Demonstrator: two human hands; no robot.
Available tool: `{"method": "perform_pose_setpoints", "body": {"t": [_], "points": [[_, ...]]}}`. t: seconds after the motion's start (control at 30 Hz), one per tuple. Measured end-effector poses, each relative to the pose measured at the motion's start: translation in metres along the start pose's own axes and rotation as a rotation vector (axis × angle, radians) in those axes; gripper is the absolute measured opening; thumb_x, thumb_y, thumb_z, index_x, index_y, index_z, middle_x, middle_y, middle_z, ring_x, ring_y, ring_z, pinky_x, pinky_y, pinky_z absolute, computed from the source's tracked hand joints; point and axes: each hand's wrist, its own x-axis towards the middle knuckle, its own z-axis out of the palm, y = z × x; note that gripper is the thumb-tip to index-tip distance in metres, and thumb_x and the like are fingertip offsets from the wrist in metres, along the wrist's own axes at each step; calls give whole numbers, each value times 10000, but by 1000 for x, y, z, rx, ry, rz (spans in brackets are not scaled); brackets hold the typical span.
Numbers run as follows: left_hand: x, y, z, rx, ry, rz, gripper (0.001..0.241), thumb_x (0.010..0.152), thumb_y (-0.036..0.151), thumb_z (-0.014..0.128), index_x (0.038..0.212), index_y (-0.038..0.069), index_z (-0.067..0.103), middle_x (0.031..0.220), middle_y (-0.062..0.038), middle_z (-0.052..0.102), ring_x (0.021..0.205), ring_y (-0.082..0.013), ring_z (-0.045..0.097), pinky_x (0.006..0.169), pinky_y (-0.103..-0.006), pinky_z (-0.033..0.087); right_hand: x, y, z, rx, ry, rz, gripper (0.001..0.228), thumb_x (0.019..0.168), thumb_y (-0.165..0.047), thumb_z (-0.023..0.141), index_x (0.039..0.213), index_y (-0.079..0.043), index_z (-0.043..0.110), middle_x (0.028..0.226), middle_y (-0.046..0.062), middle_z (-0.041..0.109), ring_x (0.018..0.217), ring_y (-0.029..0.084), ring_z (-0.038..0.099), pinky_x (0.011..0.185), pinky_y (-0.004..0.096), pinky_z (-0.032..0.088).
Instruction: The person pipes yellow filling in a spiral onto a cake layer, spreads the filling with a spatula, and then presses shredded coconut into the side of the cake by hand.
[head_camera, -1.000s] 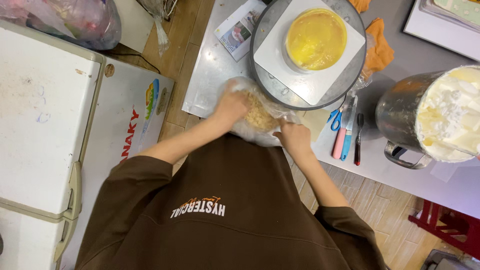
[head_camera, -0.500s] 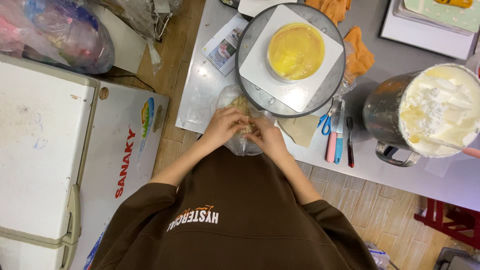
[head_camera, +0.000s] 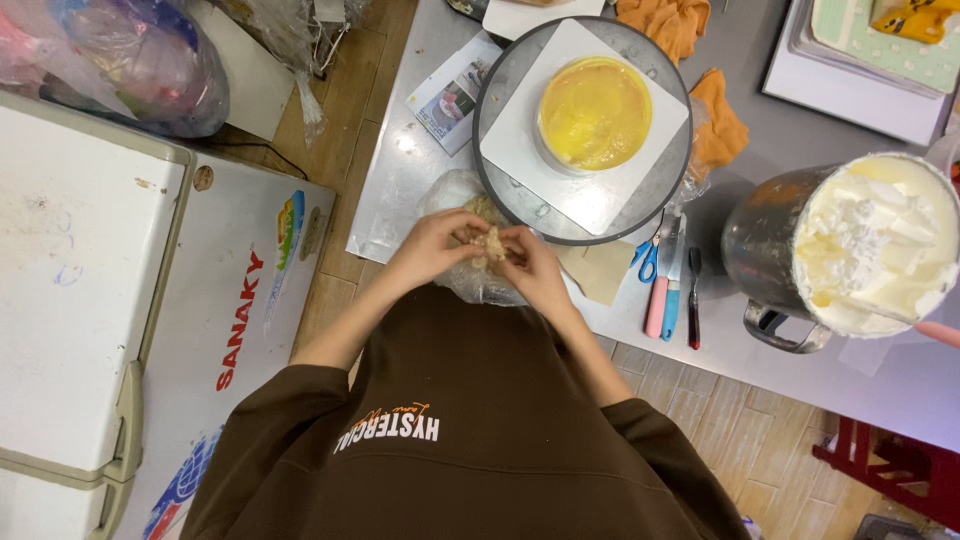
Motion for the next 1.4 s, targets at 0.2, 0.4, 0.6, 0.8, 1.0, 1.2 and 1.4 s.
{"method": "perform_pose_setpoints", "body": {"t": [0.2, 0.4, 0.6, 0.8, 1.0, 1.2, 1.4], "points": [[9, -5, 0, 66, 38, 32, 204, 846, 122, 787, 1037, 76, 728, 963, -45, 781, 887, -166, 760, 826, -319, 599, 3, 6, 3, -129, 80, -13, 272, 918, -78, 771, 1108, 28, 607, 989, 107, 729, 889, 95, 668, 763, 264, 567], [26, 16, -29, 33, 77, 56, 202, 863, 207, 780, 1008, 81, 718, 962, -18, 782, 916, -149, 758, 831, -313, 582, 0, 15, -2, -536, 113, 41, 274, 875, -158, 788, 1089, -12, 701, 964, 127, 730, 757, 194, 706, 710, 324, 578], [89, 69, -41, -121, 121, 286, 174, 954, 215, 786, 1014, 70, 712, 935, -25, 768, 913, -134, 753, 828, -307, 584, 1, 21, -8, -563, 48, -48, 313, 878, -168, 783, 1129, -4, 693, 1101, 140, 696, 886, 271, 724, 767, 349, 601], [159, 86, -14, -56, 90, 365, 177, 874, 100, 787, 1000, 56, 671, 975, -52, 755, 839, -141, 787, 695, -292, 607, -3, 17, -10, -585, 82, -100, 316, 873, -175, 784, 1120, -3, 686, 1133, 138, 693, 909, 290, 714, 771, 353, 595], [169, 84, -20, 481, 157, 496, 219, 757, 125, 853, 920, 100, 709, 756, -28, 761, 800, -246, 714, 776, -433, 475, -14, -15, -26, -495, 184, 96, 325, 873, -205, 789, 1136, -38, 697, 871, 107, 709, 708, 194, 705, 662, 320, 565], [179, 81, -40, 497, 99, 536, 402, 656, 236, 924, 961, 109, 695, 929, -51, 653, 973, -267, 613, 836, -419, 413, -3, -52, -50, -403, 372, -98, 310, 862, -165, 842, 1045, -3, 652, 840, 63, 696, 726, 89, 612, 685, 248, 551], [178, 80, -39, 579, 136, 542, 275, 710, 214, 920, 854, 145, 696, 982, -25, 586, 1061, -249, 577, 879, -405, 415, 23, -77, -70, -388, 530, -206, 254, 893, -102, 803, 1062, -6, 640, 871, 35, 731, 725, 68, 579, 672, 223, 484]]}}
